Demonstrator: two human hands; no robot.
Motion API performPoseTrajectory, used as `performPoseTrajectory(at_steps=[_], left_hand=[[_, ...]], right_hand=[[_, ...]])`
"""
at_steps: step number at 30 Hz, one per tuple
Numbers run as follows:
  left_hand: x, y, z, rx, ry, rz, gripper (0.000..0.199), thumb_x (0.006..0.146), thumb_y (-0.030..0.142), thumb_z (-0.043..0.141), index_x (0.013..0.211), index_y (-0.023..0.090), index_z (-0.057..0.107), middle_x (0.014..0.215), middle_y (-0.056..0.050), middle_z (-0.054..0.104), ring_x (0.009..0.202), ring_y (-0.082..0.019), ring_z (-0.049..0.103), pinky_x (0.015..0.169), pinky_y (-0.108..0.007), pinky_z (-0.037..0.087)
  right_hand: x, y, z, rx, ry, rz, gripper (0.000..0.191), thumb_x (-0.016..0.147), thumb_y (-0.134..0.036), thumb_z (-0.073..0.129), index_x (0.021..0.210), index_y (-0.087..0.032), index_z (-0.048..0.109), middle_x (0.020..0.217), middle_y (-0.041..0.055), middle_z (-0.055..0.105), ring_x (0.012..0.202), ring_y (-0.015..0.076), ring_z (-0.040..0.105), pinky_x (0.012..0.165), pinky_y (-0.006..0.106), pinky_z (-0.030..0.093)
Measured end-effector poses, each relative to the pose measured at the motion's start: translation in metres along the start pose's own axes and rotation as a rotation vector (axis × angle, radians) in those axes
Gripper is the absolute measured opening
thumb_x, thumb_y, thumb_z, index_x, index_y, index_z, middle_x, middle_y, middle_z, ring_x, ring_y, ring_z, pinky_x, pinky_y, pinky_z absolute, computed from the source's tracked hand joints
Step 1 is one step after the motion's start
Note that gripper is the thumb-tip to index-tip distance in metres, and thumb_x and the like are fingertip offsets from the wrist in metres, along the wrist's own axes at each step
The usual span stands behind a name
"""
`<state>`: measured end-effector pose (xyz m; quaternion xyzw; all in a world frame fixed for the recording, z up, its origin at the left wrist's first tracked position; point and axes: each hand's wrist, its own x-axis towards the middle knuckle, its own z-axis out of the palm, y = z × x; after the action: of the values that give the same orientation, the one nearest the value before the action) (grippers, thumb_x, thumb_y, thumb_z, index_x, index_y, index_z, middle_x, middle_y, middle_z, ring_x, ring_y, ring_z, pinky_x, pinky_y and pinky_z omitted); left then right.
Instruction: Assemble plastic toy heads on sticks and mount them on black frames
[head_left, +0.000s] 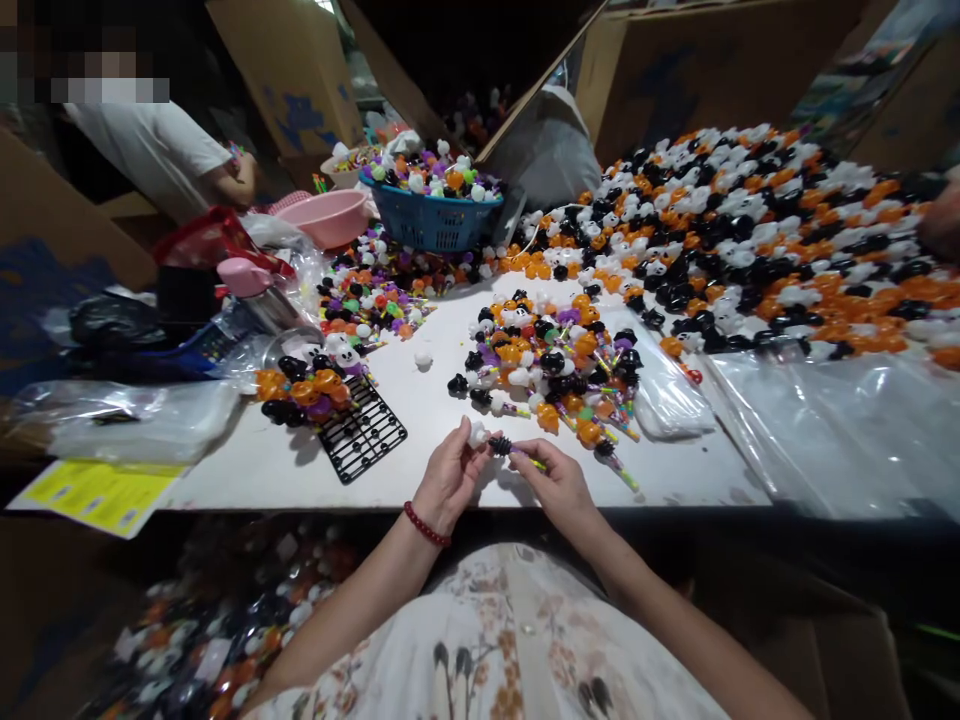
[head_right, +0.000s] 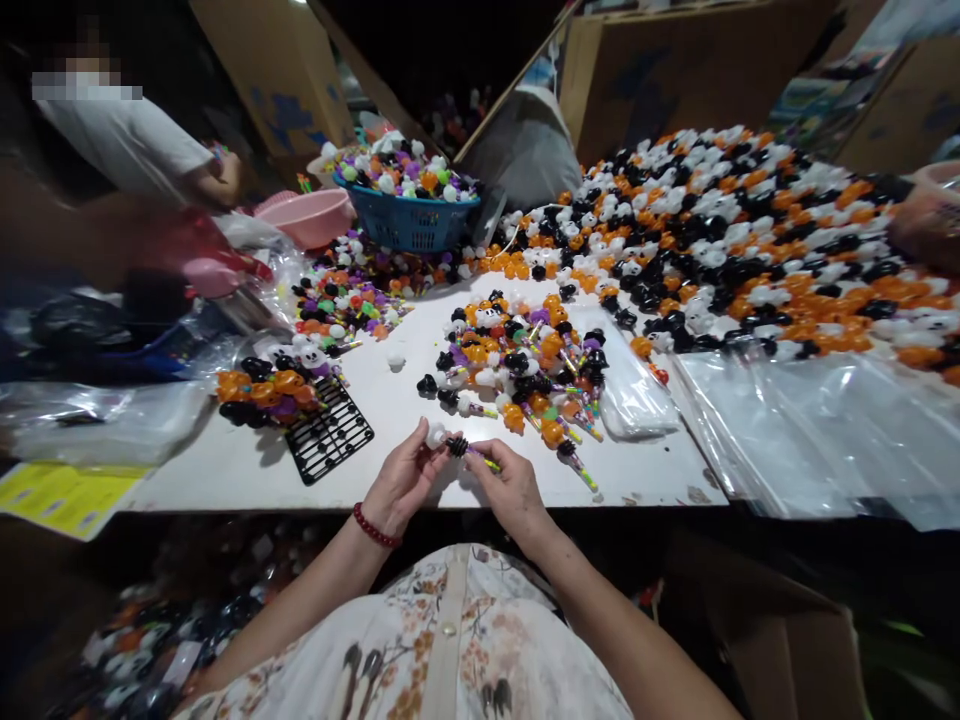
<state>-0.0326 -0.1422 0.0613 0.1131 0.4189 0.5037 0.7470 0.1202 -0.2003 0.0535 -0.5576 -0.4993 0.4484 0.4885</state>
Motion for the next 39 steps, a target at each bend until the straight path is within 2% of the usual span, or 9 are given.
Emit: performPoseTrajectory(at_steps=[6,10,16,21,26,34,39], left_hand=[[-0.004,-0.013,0.003,0.07,-0.057,0.071,0.036,0.075,0.044,0.082,0.084,0.014,0.064,0.085,-0.006,0.073,0.078,-0.014,0.07,0.072,-0.023,0.058],[-0.006,-0.015,0.006,0.129,-0.086,0.071,0.044,0.068,0.049,0.085,0.084,0.016,0.06,0.086,-0.005,0.072,0.078,-0.013,0.07,0.066,-0.02,0.055],[-0.006,-0.013,0.005,0.217,-0.076,0.134,0.048,0.07,0.056,0.081,0.082,0.017,0.055,0.078,-0.001,0.068,0.067,-0.011,0.065,0.065,-0.022,0.052],[-0.005,-0.014,0.002,0.269,-0.049,0.176,0.052,0.074,0.064,0.073,0.087,0.016,0.056,0.077,-0.004,0.068,0.07,-0.014,0.066,0.066,-0.024,0.051],[-0.003,-0.02,-0.002,0.266,-0.067,0.187,0.048,0.076,0.06,0.073,0.087,0.017,0.056,0.08,-0.001,0.066,0.07,-0.012,0.063,0.066,-0.024,0.051],[-0.003,-0.024,-0.003,0.282,-0.098,0.189,0.048,0.077,0.063,0.071,0.083,0.018,0.055,0.078,0.001,0.063,0.069,-0.012,0.06,0.066,-0.025,0.05],[-0.006,-0.021,-0.005,0.437,-0.116,0.213,0.045,0.082,0.064,0.064,0.082,0.02,0.053,0.068,0.002,0.058,0.06,-0.013,0.055,0.059,-0.026,0.046]], right_hand=[[0.001,0.0,-0.002,-0.094,0.014,-0.05,0.03,0.091,-0.047,0.06,0.098,-0.019,0.071,0.09,0.0041,0.073,0.08,0.0196,0.066,0.07,0.028,0.05],[0.002,-0.005,-0.003,-0.126,0.016,-0.085,0.027,0.092,-0.044,0.059,0.097,-0.019,0.07,0.092,0.0049,0.074,0.086,0.0211,0.067,0.076,0.03,0.052],[0.002,-0.012,-0.009,-0.29,0.034,-0.126,0.019,0.093,-0.039,0.057,0.096,-0.022,0.065,0.092,0.0056,0.072,0.084,0.0214,0.067,0.074,0.031,0.051],[0.001,-0.011,-0.011,-0.438,0.042,-0.235,0.016,0.096,-0.035,0.053,0.097,-0.021,0.061,0.089,0.0062,0.07,0.082,0.0208,0.066,0.076,0.032,0.049],[0.0,-0.007,-0.007,-0.512,0.028,-0.286,0.016,0.097,-0.032,0.049,0.097,-0.021,0.06,0.09,0.0072,0.069,0.084,0.0215,0.066,0.079,0.033,0.049],[-0.003,-0.011,-0.007,-0.4,-0.05,-0.215,0.016,0.097,-0.033,0.051,0.101,-0.022,0.061,0.095,0.006,0.07,0.087,0.0209,0.066,0.081,0.032,0.05],[0.001,-0.017,-0.012,-0.279,-0.121,-0.164,0.019,0.096,-0.035,0.053,0.103,-0.023,0.066,0.1,0.0055,0.073,0.093,0.0224,0.067,0.085,0.034,0.051]])
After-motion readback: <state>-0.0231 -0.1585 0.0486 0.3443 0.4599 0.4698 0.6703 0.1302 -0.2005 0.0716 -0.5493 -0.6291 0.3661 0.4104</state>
